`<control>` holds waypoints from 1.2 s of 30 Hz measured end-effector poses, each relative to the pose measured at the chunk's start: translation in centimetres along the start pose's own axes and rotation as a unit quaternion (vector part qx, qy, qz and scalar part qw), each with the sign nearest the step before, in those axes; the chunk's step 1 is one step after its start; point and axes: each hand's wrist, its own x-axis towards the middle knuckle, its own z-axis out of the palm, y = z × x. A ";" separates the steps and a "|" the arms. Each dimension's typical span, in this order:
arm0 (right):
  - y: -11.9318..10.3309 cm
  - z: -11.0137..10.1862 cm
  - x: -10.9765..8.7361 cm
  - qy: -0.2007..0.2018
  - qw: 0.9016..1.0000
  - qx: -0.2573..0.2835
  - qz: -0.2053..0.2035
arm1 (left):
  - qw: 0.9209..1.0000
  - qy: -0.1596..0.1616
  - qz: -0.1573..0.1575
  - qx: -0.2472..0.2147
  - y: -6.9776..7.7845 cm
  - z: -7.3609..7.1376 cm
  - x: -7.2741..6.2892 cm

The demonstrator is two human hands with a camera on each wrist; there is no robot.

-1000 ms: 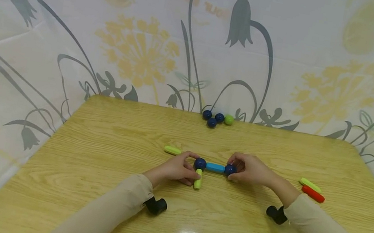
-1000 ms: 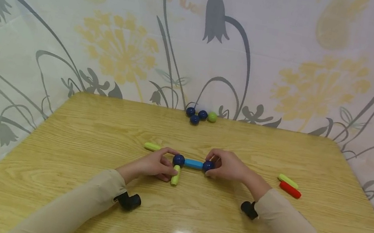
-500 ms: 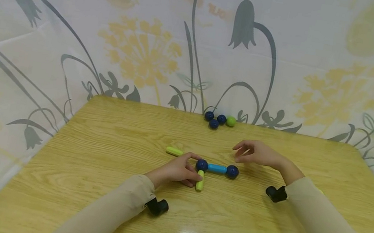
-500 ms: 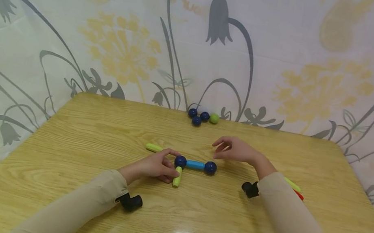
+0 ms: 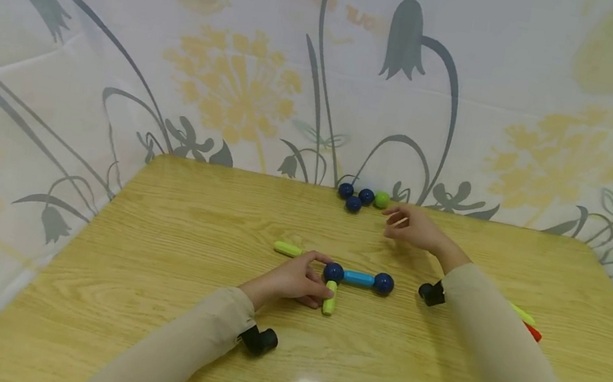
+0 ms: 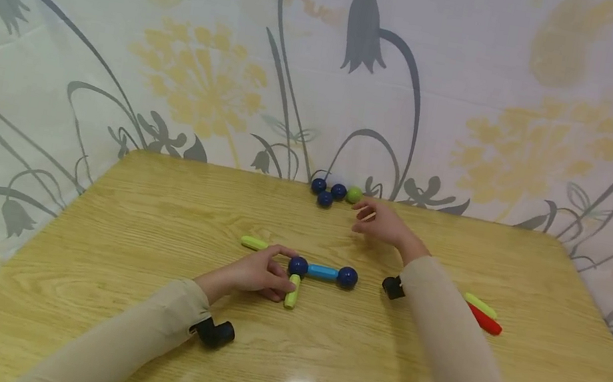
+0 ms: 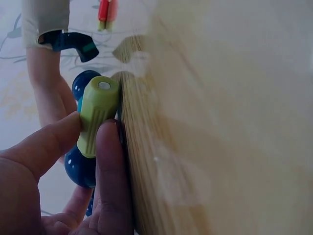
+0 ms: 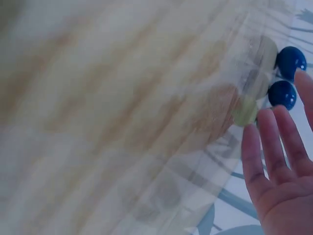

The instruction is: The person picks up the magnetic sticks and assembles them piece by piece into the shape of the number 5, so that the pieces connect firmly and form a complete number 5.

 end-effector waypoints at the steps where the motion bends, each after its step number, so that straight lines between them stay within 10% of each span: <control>1: 0.5 0.0 0.4 0.006 1.000 -0.003 0.002 | 1.000 0.000 0.000 0.000 0.0 0.0 0.0; 36: 0.8 0.6 1.3 0.039 0.995 -0.085 0.046 | 1.000 0.012 -0.023 -0.010 0.0 -0.1 0.5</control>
